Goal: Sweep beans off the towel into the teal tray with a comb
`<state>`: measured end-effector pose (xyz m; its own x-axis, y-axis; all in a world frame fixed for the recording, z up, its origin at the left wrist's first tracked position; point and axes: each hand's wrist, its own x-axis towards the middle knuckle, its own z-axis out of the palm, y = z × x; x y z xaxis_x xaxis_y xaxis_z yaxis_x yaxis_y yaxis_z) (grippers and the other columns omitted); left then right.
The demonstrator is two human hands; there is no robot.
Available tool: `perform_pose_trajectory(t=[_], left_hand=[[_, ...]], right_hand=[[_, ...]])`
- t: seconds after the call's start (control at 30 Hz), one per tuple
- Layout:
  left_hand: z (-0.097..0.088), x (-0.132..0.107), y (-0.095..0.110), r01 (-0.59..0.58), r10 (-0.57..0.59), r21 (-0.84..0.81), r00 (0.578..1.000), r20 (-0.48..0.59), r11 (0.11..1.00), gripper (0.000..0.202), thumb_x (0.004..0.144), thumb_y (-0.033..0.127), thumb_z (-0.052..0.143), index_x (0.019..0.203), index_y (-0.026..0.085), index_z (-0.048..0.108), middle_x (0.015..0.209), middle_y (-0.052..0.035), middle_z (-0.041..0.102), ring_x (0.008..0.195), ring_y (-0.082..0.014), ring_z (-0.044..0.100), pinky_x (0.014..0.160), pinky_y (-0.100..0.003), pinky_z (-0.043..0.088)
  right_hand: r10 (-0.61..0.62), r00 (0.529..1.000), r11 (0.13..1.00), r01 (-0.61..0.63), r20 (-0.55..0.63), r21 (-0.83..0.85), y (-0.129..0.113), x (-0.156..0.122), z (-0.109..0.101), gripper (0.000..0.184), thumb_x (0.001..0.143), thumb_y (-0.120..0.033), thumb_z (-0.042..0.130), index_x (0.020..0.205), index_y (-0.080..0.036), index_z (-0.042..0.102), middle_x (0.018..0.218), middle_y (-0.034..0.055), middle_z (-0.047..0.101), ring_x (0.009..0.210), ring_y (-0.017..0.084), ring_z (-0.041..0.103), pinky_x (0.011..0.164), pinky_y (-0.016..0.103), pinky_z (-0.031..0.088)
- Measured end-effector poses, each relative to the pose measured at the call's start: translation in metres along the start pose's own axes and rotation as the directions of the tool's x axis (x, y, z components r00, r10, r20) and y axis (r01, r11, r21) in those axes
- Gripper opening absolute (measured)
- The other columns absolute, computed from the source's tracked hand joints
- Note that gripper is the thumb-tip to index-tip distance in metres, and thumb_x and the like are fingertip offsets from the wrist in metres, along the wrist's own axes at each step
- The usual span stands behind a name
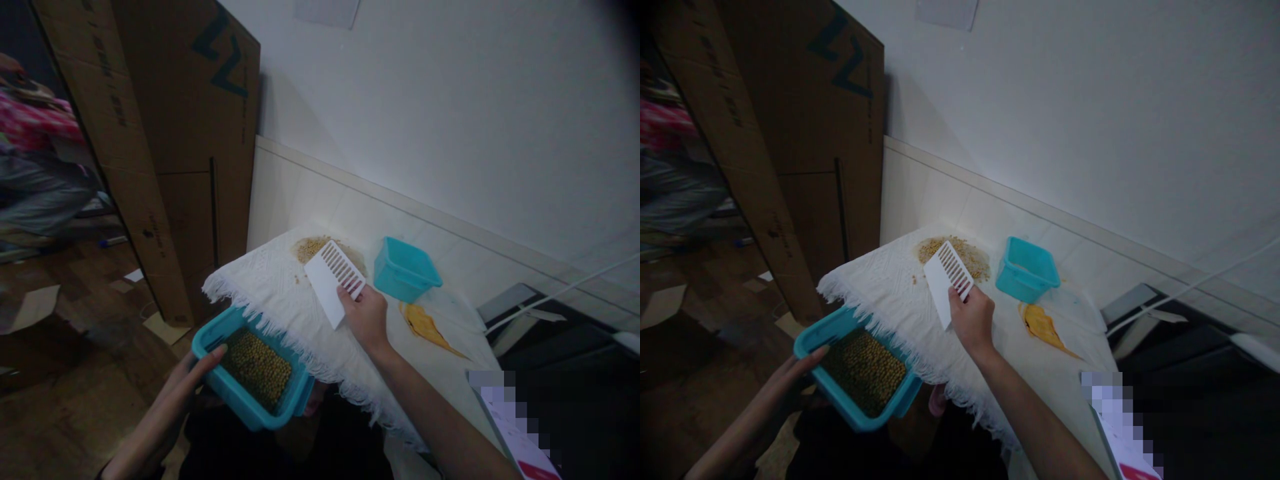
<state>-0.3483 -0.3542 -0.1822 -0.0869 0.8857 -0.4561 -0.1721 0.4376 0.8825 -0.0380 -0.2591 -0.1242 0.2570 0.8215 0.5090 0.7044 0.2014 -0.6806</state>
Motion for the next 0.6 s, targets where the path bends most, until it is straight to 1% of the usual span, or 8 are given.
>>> perform_pose_trajectory(t=[0.13, 0.2, 0.33, 0.43, 0.53, 0.6], left_hand=[[0.003, -0.002, 0.001, 0.005, -0.005, 0.011, 1.0, -0.025, 1.0, 0.082, 0.083, 0.073, 0.077, 0.147, 0.025, 0.059, 0.127, -0.0126, 0.069, 0.11, -0.0341, 0.07, 0.078, -0.043, 0.069], [0.005, -0.003, 0.003, 0.009, -0.008, 0.018, 1.0, -0.025, 1.0, 0.078, 0.086, 0.07, 0.076, 0.147, 0.025, 0.059, 0.128, -0.013, 0.069, 0.11, -0.0341, 0.07, 0.079, -0.044, 0.069], [0.004, -0.002, 0.003, 0.003, -0.003, 0.005, 1.0, -0.012, 1.0, 0.086, 0.082, 0.075, 0.078, 0.148, 0.024, 0.059, 0.135, -0.0151, 0.068, 0.119, -0.0375, 0.068, 0.079, -0.044, 0.07], [0.003, 0.001, 0.0, 0.009, -0.009, -0.008, 1.0, -0.021, 1.0, 0.09, 0.077, 0.076, 0.082, 0.146, 0.021, 0.062, 0.133, -0.0167, 0.07, 0.118, -0.0388, 0.07, 0.076, -0.043, 0.069], [0.003, 0.003, -0.002, -0.008, 0.007, -0.009, 0.999, -0.045, 1.0, 0.085, 0.078, 0.074, 0.083, 0.143, 0.021, 0.065, 0.13, -0.0164, 0.073, 0.116, -0.0393, 0.071, 0.074, -0.044, 0.069], [0.003, 0.004, -0.002, -0.005, 0.004, -0.013, 0.999, -0.045, 1.0, 0.082, 0.081, 0.072, 0.08, 0.145, 0.022, 0.064, 0.132, -0.0158, 0.073, 0.117, -0.0388, 0.072, 0.074, -0.043, 0.069]], right_hand=[[0.003, 1.0, 1.0, -0.003, 0.005, -0.006, -0.003, 0.001, 0.002, 0.028, 0.089, -0.042, 0.068, 0.085, -0.018, 0.081, 0.078, 0.0101, 0.083, 0.068, 0.026, 0.077, 0.062, 0.031, 0.054], [0.005, 1.0, 1.0, -0.005, 0.002, -0.01, -0.005, 0.002, 0.003, 0.027, 0.089, -0.04, 0.066, 0.086, -0.018, 0.081, 0.08, 0.0109, 0.084, 0.07, 0.027, 0.078, 0.063, 0.031, 0.054], [-0.008, 1.0, 0.999, 0.007, -0.019, -0.036, -0.008, -0.002, 0.003, 0.027, 0.089, -0.04, 0.066, 0.083, -0.018, 0.08, 0.077, 0.0106, 0.083, 0.069, 0.027, 0.078, 0.065, 0.032, 0.054], [-0.002, 1.0, 1.0, 0.002, -0.014, -0.014, -0.009, -0.008, 0.002, 0.028, 0.089, -0.042, 0.065, 0.083, -0.018, 0.08, 0.074, 0.0093, 0.082, 0.067, 0.026, 0.077, 0.064, 0.032, 0.054], [-0.003, 1.0, 1.0, 0.003, -0.001, 0.001, -0.009, -0.013, 0.001, 0.029, 0.089, -0.044, 0.066, 0.083, -0.018, 0.08, 0.073, 0.0089, 0.081, 0.065, 0.026, 0.077, 0.063, 0.032, 0.054], [-0.012, 1.0, 1.0, 0.012, 0.005, 0.003, -0.008, -0.014, 0.001, 0.03, 0.09, -0.044, 0.066, 0.082, -0.018, 0.079, 0.072, 0.0093, 0.081, 0.064, 0.026, 0.076, 0.063, 0.032, 0.054]])
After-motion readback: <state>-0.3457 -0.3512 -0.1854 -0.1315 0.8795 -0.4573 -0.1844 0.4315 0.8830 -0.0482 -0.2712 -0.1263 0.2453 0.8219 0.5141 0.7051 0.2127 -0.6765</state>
